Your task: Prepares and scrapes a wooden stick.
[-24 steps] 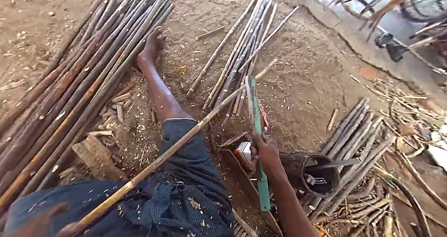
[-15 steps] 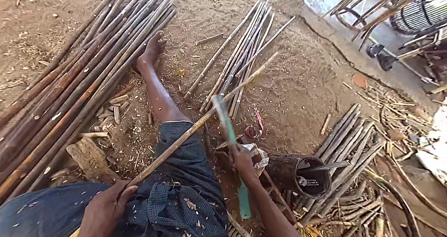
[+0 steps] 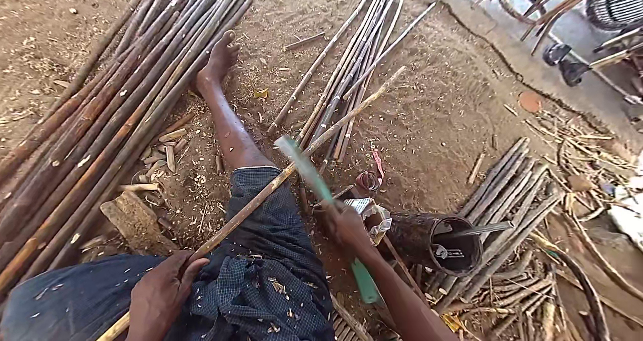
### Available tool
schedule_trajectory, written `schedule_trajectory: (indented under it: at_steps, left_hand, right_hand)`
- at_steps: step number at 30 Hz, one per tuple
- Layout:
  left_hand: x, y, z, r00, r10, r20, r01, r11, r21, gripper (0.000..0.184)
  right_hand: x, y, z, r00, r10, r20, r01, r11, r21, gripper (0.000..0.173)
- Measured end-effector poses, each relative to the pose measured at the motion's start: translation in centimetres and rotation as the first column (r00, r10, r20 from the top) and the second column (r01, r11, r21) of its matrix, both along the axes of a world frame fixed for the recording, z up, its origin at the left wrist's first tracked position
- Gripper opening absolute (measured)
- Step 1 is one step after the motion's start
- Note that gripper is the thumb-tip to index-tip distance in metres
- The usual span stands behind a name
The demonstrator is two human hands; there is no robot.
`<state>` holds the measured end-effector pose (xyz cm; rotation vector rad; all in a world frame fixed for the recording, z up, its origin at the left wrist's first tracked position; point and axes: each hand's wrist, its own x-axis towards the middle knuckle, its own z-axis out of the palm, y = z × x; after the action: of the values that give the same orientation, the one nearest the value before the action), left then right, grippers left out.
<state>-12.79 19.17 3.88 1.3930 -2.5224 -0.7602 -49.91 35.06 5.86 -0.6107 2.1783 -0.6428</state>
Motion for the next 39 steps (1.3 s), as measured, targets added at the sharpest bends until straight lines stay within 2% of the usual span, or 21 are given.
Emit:
schedule_trajectory:
  at_steps: [1,2,5,6,7,9,10,13,17,18,20,21,24,25,28,29,32,33,36,37,39]
  left_hand:
    - [-0.2,0.4,-0.1,1.000,0.008,0.007,-0.008,1.000,-0.024,0.071]
    - [-0.2,0.7,-0.2,1.000,0.014,0.012,-0.013,0.999,-0.036,0.071]
    - [0.0,0.3,0.0,1.000,-0.003,0.008,0.003,1.000,0.009,0.069]
    - [0.0,-0.1,0.1,1.000,-0.013,0.002,0.013,0.998,0.061,0.068]
    - [-0.2,-0.7,0.1,1.000,-0.020,-0.003,0.020,0.992,0.125,0.065]
    - [-0.5,-1.0,0.0,0.999,-0.032,-0.013,0.035,0.968,0.247,0.059]
    - [-0.7,-1.1,0.0,0.999,-0.037,-0.008,0.038,0.956,0.291,0.055]
    - [-1.0,-1.5,0.0,0.999,-0.036,-0.005,0.036,0.946,0.323,0.051]
    - [-1.7,-0.9,0.1,0.999,-0.040,0.030,0.032,0.972,0.235,0.055]
    - [-1.8,-0.7,0.2,0.999,-0.035,0.038,0.026,0.975,0.222,0.056]
    - [-1.5,-1.0,0.2,0.999,-0.030,0.027,0.022,0.968,0.248,0.055]
    - [-1.2,-1.4,0.1,0.999,-0.034,0.004,0.032,0.956,0.292,0.055]
    - [-0.8,-2.4,-0.6,0.996,-0.065,-0.058,0.082,0.918,0.388,0.052]
    - [-0.7,-2.5,-0.8,0.995,-0.070,-0.071,0.093,0.907,0.411,0.049]
    - [-0.5,-3.1,-0.5,0.993,-0.081,-0.090,0.113,0.894,0.434,0.043]
    - [-0.4,-3.2,-0.4,0.991,-0.101,-0.082,0.127,0.897,0.423,0.044]
    - [-1.0,-3.5,-0.9,0.988,-0.135,-0.071,0.152,0.916,0.371,0.053]
    - [-1.1,-3.4,-0.9,0.989,-0.137,-0.063,0.151,0.912,0.383,0.053]
    - [-1.1,-3.8,-0.5,0.988,-0.142,-0.052,0.151,0.894,0.422,0.052]
    - [-1.0,-3.9,-0.5,0.987,-0.147,-0.061,0.159,0.893,0.421,0.052]
    - [-1.2,-4.2,-0.7,0.985,-0.156,-0.073,0.172,0.897,0.408,0.055]
  right_hand:
    - [-0.5,0.0,-0.6,0.993,-0.115,-0.003,0.115,0.992,-0.052,0.052]
    - [-0.3,0.1,-0.9,0.996,-0.088,-0.006,0.088,0.994,-0.060,0.051]
    - [2.7,0.3,0.3,0.915,0.401,-0.039,-0.395,0.913,0.103,0.047]
    - [2.6,0.2,0.6,0.935,0.352,-0.035,-0.348,0.933,0.090,0.047]
    - [1.6,0.0,0.6,0.983,0.182,-0.028,-0.181,0.983,0.024,0.047]
    - [-0.4,0.0,-0.6,0.986,-0.164,-0.010,0.163,0.982,-0.092,0.050]
    - [-0.4,0.1,-1.0,0.984,-0.178,-0.018,0.176,0.980,-0.091,0.051]
    - [1.1,0.9,-1.0,0.992,0.130,-0.010,-0.129,0.991,0.045,0.049]
    - [-1.0,0.9,-1.0,0.994,-0.106,-0.016,0.105,0.993,-0.057,0.053]
    - [-0.3,1.1,-1.0,0.999,-0.043,-0.002,0.043,0.998,-0.052,0.052]
    - [1.7,1.3,-0.5,0.963,0.268,-0.030,-0.266,0.962,0.059,0.047]
    - [2.0,1.2,-0.2,0.947,0.319,-0.036,-0.314,0.945,0.094,0.046]
    - [0.1,0.7,-1.0,0.995,-0.097,0.003,0.097,0.994,-0.052,0.050]
    - [0.0,0.7,-1.5,0.989,-0.148,0.002,0.147,0.986,-0.076,0.052]
    - [2.3,1.1,-1.4,0.960,0.279,-0.040,-0.279,0.960,0.007,0.045]
    - [2.4,1.1,-1.2,0.955,0.296,-0.026,-0.296,0.955,0.029,0.045]
    - [-0.1,0.5,-1.7,0.991,-0.135,0.017,0.136,0.988,-0.075,0.052]
    - [0.0,0.6,-1.9,0.989,-0.148,0.026,0.149,0.985,-0.081,0.053]
    - [2.2,0.7,-1.1,0.949,0.310,-0.056,-0.308,0.950,0.046,0.047]
    - [2.0,0.6,-0.8,0.956,0.291,-0.045,-0.290,0.956,0.045,0.046]
    - [0.1,0.1,-1.0,1.000,-0.023,0.004,0.023,0.999,-0.027,0.050]
